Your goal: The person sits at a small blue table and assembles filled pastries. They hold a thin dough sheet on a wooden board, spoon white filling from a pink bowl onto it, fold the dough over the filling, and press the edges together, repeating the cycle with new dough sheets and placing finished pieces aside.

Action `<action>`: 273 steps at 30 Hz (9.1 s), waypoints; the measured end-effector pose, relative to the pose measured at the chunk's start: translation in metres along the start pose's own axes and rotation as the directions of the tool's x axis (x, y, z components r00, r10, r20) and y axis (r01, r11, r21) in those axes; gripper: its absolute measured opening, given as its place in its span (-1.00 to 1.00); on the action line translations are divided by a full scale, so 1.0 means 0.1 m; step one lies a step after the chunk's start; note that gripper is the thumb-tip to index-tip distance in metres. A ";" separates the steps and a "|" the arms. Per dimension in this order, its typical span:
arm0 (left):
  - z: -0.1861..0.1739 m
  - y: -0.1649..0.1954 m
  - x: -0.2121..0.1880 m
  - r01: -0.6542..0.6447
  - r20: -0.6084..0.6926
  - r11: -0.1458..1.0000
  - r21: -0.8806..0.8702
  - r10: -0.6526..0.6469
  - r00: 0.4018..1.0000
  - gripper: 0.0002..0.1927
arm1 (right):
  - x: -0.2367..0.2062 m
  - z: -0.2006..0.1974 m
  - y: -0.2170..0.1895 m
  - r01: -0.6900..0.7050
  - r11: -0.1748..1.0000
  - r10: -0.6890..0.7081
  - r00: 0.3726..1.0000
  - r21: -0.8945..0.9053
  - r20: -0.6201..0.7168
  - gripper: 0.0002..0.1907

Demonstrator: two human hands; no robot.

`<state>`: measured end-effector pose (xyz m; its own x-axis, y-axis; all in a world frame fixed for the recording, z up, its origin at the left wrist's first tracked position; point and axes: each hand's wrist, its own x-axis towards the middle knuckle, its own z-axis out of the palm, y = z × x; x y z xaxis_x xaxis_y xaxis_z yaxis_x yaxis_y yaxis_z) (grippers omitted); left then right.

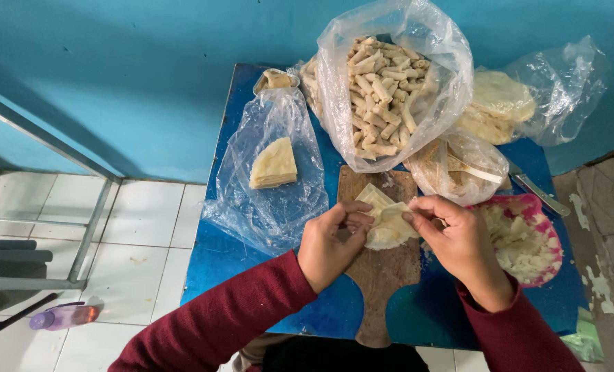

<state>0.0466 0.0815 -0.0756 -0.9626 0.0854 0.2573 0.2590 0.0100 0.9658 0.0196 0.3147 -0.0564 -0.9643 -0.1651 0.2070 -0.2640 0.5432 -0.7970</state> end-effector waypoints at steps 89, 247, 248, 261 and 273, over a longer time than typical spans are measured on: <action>-1.04 0.41 0.11 -0.223 0.122 0.494 0.840 0.229 0.966 -0.81 | -0.08 0.02 -0.04 -0.260 0.888 0.082 0.901 0.380 0.426 -0.45; 0.38 0.42 -0.99 -0.109 -0.035 0.864 0.492 0.144 0.989 -0.76 | -1.06 0.10 -0.37 -0.111 0.966 0.109 0.994 -0.235 -0.018 -0.78; 0.37 0.42 -0.98 -0.112 -0.025 0.855 0.506 0.145 0.989 -0.76 | -1.06 0.11 -0.37 -0.072 0.968 0.068 0.997 -0.241 -0.026 -0.77; 0.44 0.56 -1.11 -0.075 0.125 0.992 0.105 0.061 0.990 -0.73 | -1.26 -0.39 -0.32 -0.196 0.875 0.061 0.952 0.443 0.301 -0.60; 0.54 0.22 -1.15 0.428 0.348 0.883 -0.192 -0.347 0.871 -0.74 | -1.34 -0.22 -0.40 0.184 0.979 -0.178 0.982 0.092 -0.064 -0.89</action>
<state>0.1672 0.1256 -0.0859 -0.9003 0.4180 -0.1218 -0.1990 -0.1463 0.9690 0.1594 0.3328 -0.0398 -0.9010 -0.2063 0.3815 -0.4337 0.4259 -0.7940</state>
